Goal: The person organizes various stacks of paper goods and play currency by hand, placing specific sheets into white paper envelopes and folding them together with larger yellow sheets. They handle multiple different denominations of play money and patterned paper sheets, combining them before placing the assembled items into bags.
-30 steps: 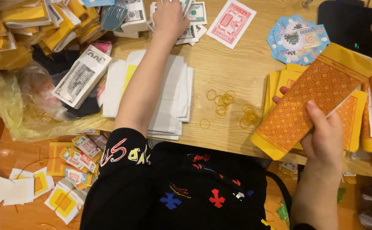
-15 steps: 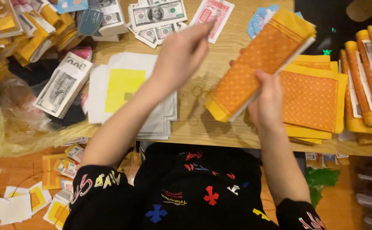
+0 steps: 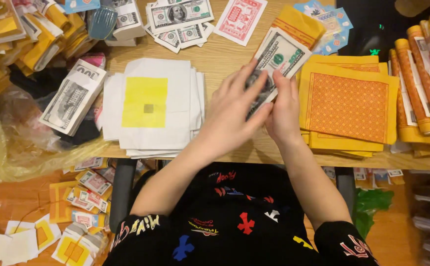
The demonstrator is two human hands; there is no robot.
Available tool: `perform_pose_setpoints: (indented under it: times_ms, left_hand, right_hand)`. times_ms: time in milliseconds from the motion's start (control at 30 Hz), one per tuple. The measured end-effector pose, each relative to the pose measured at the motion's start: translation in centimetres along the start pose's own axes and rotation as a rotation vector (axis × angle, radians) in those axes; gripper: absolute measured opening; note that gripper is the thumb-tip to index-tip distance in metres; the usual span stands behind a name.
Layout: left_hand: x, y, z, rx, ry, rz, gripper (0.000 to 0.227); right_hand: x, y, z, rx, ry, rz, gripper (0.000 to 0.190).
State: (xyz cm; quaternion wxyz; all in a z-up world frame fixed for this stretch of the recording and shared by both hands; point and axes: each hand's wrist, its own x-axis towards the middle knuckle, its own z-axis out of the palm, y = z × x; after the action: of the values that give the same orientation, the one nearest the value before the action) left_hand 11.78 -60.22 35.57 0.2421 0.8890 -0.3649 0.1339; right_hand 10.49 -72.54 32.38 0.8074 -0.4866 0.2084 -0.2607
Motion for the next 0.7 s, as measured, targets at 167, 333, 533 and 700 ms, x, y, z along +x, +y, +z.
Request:
perform_pose_setpoints:
  times_ms: [167,333,533,700]
  left_hand:
    - [-0.1,-4.3,4.8,-1.387,-0.05,-0.35,0.046]
    - [-1.0,-5.4,3.3,-1.567,-0.011,-0.504,0.037]
    - [-2.3,-5.8,1.3,-1.604,-0.077,-0.711,0.045]
    - [-3.3,-7.2,2.0,-1.659,-0.048,-0.723,0.048]
  right_hand:
    - [0.9,0.7,-2.1,-0.154,-0.285,0.034,0.034]
    - [10.4,-8.1,-2.7,-0.965,-0.819,-0.264,0.043]
    - [27.8,-7.7,-7.6,-1.889,-0.819,-0.251,0.031]
    - [30.8,-7.2,-6.4,-2.065,-0.769,0.073,0.072]
